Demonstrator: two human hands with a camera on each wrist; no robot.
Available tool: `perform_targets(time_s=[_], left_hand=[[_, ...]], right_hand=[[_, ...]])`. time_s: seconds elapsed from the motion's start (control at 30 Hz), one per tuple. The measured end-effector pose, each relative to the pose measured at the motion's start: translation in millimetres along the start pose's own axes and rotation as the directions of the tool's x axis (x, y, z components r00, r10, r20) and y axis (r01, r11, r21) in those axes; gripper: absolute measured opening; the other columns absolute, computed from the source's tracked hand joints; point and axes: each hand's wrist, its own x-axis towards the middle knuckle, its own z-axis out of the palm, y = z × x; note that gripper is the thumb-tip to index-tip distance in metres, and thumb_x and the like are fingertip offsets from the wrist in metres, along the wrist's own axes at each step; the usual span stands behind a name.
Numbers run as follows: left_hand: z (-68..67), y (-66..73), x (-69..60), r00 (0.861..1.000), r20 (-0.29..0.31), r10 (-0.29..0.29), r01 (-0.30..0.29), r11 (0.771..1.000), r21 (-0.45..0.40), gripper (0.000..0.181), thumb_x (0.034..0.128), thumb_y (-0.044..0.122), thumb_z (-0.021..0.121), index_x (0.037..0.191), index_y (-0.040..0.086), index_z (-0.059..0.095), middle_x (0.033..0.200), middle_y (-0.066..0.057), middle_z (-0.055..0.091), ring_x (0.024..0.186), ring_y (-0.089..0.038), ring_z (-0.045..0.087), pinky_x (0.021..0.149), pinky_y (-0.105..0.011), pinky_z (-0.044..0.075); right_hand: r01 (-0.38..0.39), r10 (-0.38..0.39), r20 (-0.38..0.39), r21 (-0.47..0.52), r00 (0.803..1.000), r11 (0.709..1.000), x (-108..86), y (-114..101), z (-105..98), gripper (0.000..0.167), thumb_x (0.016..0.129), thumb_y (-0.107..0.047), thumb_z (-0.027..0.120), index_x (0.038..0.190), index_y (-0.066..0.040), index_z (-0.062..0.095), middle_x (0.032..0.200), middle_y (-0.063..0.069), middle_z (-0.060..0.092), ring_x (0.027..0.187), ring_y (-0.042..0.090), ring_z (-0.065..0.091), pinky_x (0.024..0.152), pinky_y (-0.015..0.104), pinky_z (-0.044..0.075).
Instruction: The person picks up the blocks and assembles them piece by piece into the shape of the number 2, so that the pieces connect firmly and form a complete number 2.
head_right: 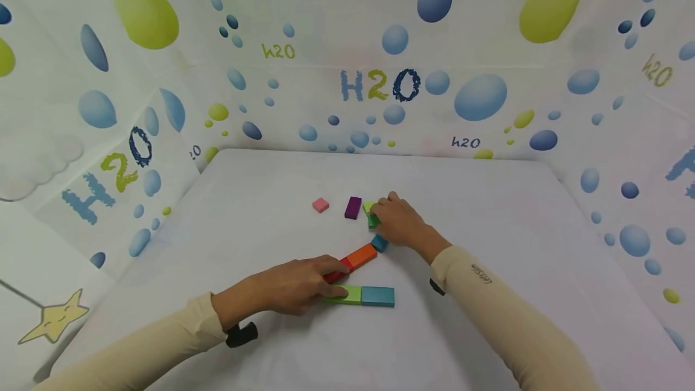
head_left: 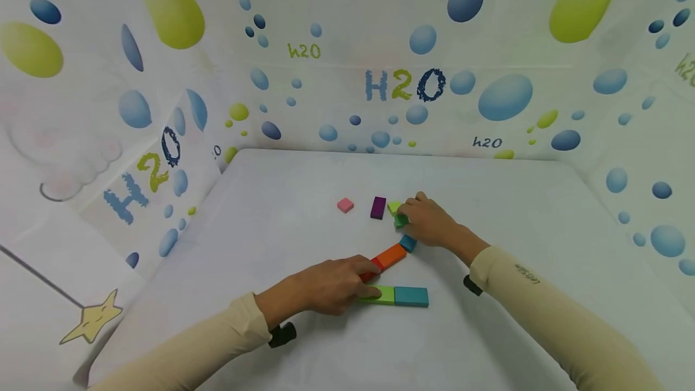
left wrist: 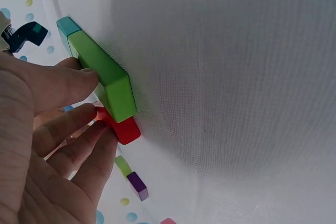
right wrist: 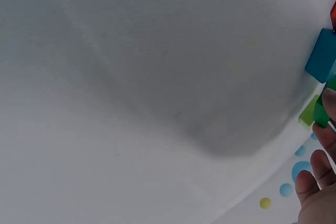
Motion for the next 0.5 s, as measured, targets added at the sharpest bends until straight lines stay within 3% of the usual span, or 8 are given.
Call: perform_targets(time_s=[0.5], left_hand=[[0.1, 0.4, 0.0, 1.0, 0.001, -0.004, 0.004, 1.0, -0.001, 0.042, 0.0946, 0.014, 0.07, 0.133, 0.031, 0.069, 0.142, -0.004, 0.056, 0.131, -0.017, 0.05, 0.103, -0.029, 0.05]], right_hand=[[0.02, -0.02, 0.05, -0.003, 0.999, 1.0, -10.5, 10.8, -3.1, 0.03, 0.092, -0.015, 0.075, 0.121, -0.009, 0.07, 0.11, 0.006, 0.068, 0.101, 0.025, 0.05, 0.089, 0.038, 0.051]])
